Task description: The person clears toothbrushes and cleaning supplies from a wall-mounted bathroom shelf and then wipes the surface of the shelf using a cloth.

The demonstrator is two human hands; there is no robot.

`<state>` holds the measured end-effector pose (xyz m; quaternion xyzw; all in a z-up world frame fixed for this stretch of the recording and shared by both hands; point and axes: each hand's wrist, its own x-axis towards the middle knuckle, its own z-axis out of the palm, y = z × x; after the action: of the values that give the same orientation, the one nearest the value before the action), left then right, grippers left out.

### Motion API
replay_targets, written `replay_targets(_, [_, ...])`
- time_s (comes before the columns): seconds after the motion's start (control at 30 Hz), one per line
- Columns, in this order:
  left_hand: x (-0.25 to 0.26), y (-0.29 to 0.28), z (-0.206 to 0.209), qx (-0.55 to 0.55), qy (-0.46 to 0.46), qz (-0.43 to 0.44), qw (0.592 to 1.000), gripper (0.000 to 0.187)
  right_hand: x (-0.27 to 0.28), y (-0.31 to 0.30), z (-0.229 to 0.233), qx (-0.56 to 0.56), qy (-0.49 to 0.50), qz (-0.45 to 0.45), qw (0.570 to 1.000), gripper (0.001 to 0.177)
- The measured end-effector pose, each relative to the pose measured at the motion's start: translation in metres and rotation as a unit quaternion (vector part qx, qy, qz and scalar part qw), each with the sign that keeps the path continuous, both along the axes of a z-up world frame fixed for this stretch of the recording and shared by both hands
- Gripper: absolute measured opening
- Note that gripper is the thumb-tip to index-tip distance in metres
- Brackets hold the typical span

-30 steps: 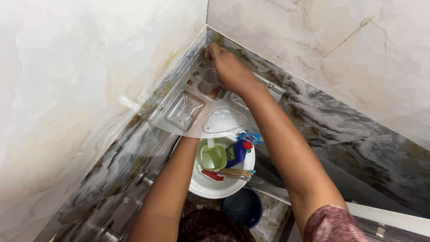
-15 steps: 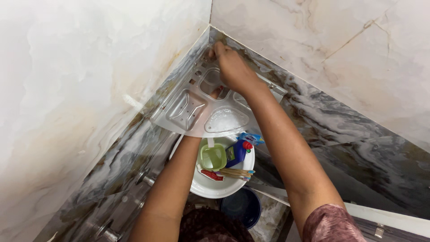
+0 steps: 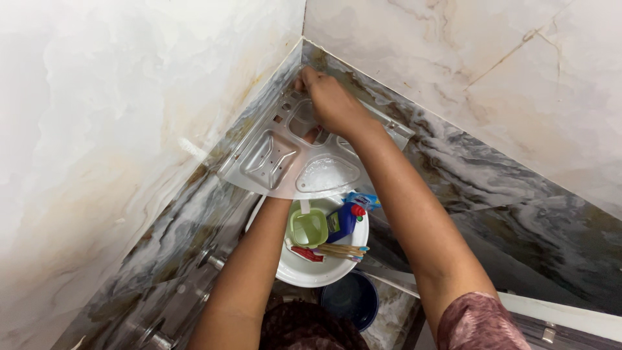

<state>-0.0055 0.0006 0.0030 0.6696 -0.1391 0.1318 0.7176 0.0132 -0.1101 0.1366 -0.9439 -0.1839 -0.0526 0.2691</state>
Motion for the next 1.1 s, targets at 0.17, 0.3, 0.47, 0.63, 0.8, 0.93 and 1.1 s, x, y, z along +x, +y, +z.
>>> replay_targets(0.17, [-0.004,0.0,-0.006,0.0,0.004,-0.001,1.0,0.051,-0.012,-0.003,0.011,-0.007,-0.005,-0.096,0.995,0.035])
replay_targets(0.3, [-0.003,0.004,-0.009,0.003,0.003,0.0,1.0,0.051,-0.032,-0.005,0.006,-0.043,-0.052,-0.091,0.994,0.044])
replay_targets(0.47, [-0.005,0.005,-0.012,0.002,0.006,0.007,1.0,0.051,-0.043,-0.002,-0.029,-0.089,-0.059,-0.105,0.989,0.041])
replay_targets(0.63, [-0.006,0.002,-0.014,0.0,0.009,0.012,1.0,0.05,-0.031,-0.005,-0.044,-0.113,-0.074,-0.077,0.988,0.041])
replay_targets(0.8, [-0.003,0.002,-0.013,-0.001,0.006,0.01,1.0,0.05,-0.037,-0.016,-0.039,-0.057,-0.076,-0.086,0.992,0.051])
replay_targets(0.93, [-0.003,0.001,-0.015,-0.002,0.007,0.013,1.0,0.049,-0.037,-0.01,-0.046,-0.094,-0.117,-0.085,0.985,0.041])
replay_targets(1.1, [0.0,0.002,-0.018,-0.001,0.009,0.017,1.0,0.049,-0.023,-0.001,-0.042,-0.094,-0.064,-0.077,0.99,0.06])
